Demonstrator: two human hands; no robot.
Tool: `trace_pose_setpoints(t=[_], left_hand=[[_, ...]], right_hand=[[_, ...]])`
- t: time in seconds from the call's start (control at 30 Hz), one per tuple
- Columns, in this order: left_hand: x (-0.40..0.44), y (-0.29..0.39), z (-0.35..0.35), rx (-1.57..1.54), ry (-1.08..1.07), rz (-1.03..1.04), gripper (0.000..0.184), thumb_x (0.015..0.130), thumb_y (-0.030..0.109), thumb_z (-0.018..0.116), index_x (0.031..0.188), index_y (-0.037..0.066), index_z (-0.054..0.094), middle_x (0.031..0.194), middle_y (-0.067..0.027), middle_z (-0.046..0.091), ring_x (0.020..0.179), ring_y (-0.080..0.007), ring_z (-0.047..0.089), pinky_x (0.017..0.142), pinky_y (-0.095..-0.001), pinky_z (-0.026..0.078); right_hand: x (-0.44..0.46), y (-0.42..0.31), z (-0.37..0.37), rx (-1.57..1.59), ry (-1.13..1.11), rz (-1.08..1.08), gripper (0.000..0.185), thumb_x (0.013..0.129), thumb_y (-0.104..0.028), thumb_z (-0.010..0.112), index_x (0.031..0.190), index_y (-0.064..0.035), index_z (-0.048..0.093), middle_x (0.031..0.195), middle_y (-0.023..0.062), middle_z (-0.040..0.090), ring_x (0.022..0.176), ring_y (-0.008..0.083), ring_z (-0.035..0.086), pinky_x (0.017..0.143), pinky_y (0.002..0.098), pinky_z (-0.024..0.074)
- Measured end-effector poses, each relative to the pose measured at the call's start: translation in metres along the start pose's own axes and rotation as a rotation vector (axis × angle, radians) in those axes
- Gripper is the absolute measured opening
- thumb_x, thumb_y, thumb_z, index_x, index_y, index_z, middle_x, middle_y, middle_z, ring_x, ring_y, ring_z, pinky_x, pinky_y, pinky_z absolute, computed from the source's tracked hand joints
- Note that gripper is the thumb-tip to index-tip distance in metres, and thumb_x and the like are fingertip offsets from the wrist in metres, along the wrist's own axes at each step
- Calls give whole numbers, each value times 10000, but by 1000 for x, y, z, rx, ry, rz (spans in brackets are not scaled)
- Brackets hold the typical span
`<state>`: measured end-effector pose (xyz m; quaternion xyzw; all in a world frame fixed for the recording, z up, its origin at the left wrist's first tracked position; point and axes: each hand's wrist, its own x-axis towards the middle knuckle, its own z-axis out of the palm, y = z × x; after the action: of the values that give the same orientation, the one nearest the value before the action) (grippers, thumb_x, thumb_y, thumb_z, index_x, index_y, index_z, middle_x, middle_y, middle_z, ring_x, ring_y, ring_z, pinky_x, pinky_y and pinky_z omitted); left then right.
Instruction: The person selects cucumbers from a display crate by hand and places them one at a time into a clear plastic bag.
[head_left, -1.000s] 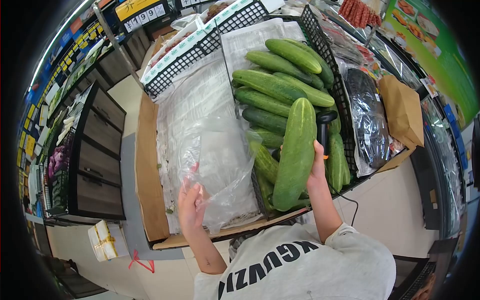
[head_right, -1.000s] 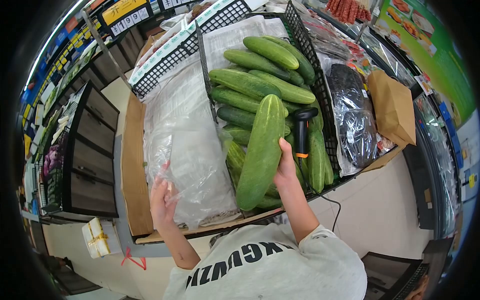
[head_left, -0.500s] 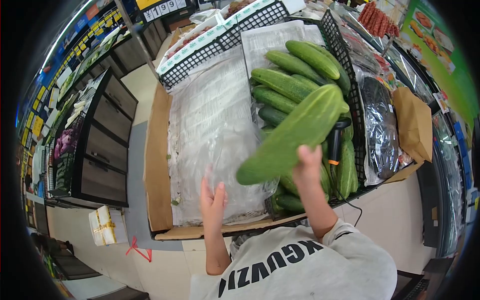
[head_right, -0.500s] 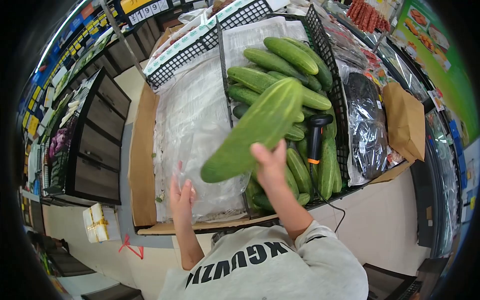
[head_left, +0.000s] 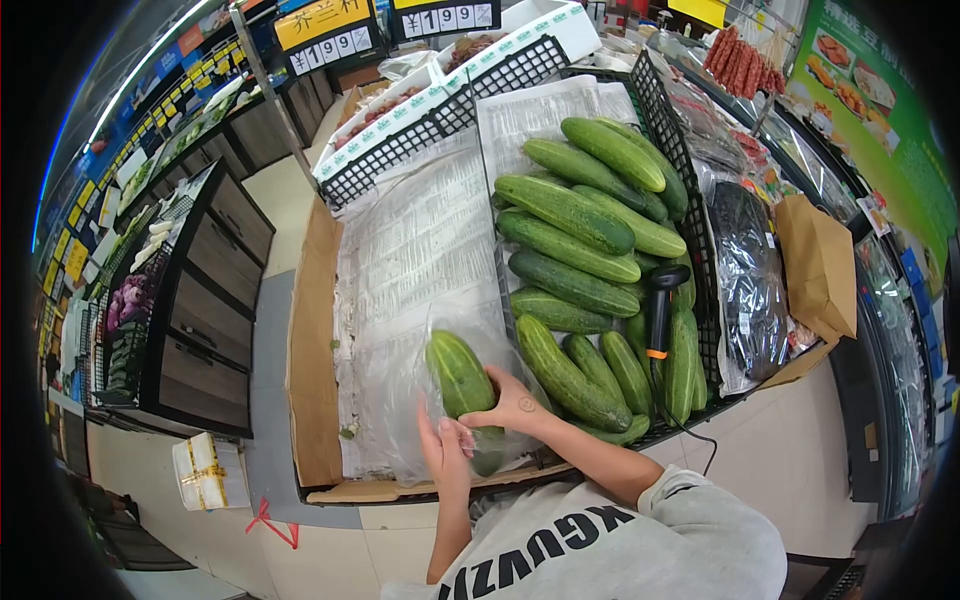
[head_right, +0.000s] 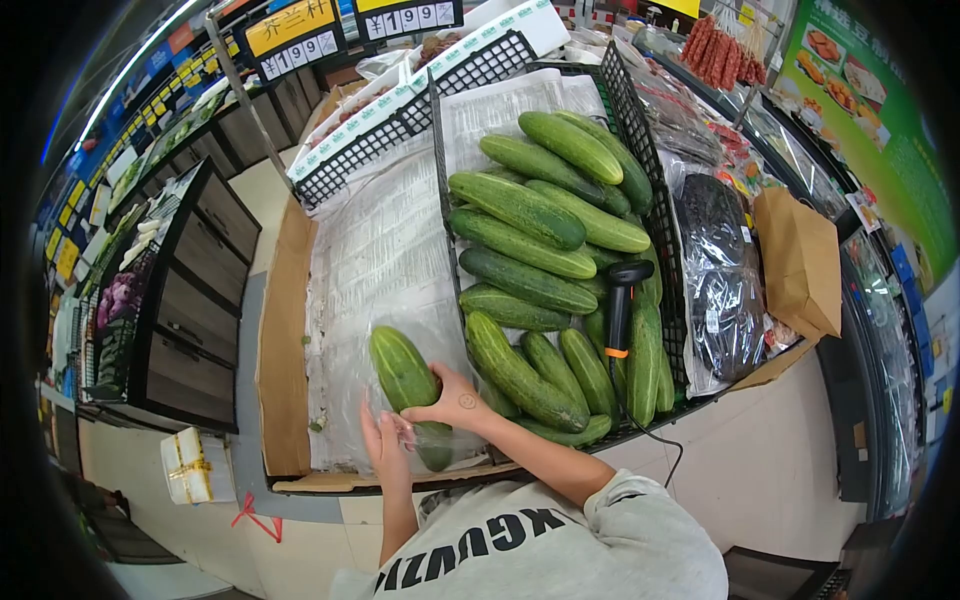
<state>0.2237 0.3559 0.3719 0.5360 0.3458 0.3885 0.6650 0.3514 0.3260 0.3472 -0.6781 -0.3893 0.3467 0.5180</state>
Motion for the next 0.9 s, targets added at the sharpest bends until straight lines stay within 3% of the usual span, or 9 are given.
trace_pose_setpoints(t=[0.1,0.2,0.3,0.37,0.5,0.57,0.7,0.77,0.9], left_hand=[[2,-2,-7,-102,-39,-80,482,859,160,351,1272,39,133,577,7,422,494,-54,392,433,-170,307],[6,-6,-21,-42,32,-141,406,864,184,335,1228,19,262,599,8,437,501,-60,390,460,-183,322],[21,3,-52,102,65,76,351,865,211,328,1140,4,397,635,-10,461,555,-83,414,523,-209,348],[34,32,-49,404,235,313,337,859,236,340,1054,-3,475,669,-42,488,623,-112,438,576,-241,354],[59,34,-32,492,196,301,338,850,246,364,991,-29,502,680,-92,493,674,-136,453,585,-268,347],[65,30,-30,576,37,216,299,839,212,393,850,-52,533,675,-131,496,637,-156,463,557,-297,344],[64,23,-24,709,29,61,260,825,162,418,734,-58,523,646,-142,492,586,-184,464,531,-308,345],[62,19,-22,789,119,321,223,811,129,430,692,-39,515,610,-119,479,540,-209,447,506,-304,341],[52,31,-12,720,116,500,191,798,105,433,699,-27,528,587,-107,452,534,-213,436,504,-287,334]], right_hand=[[4,4,3,-39,-99,86,668,454,-362,717,932,36,471,826,153,538,758,226,535,694,284,409],[0,-4,2,-109,-131,80,683,472,-337,715,980,31,443,858,148,530,790,223,529,716,285,407],[-5,-8,4,-157,-134,54,705,484,-316,716,1020,32,419,899,151,518,826,223,520,743,290,402],[-8,-9,6,-167,-125,29,709,483,-318,717,1022,30,414,907,156,514,833,229,518,747,296,402],[-12,-6,11,-197,-141,1,704,477,-325,720,1008,23,415,911,162,508,837,244,511,750,310,397],[-15,-2,14,-208,-138,-11,698,473,-328,720,999,18,420,906,164,508,835,252,510,748,313,397],[-20,0,15,-246,-130,-34,693,461,-353,711,977,11,426,893,163,508,831,273,503,730,318,395],[-19,1,15,-261,-137,-16,696,457,-345,717,983,9,430,898,162,511,835,266,509,738,309,396],[-12,4,22,-269,-182,17,657,473,-361,698,959,4,447,871,150,523,814,271,514,728,319,396]])
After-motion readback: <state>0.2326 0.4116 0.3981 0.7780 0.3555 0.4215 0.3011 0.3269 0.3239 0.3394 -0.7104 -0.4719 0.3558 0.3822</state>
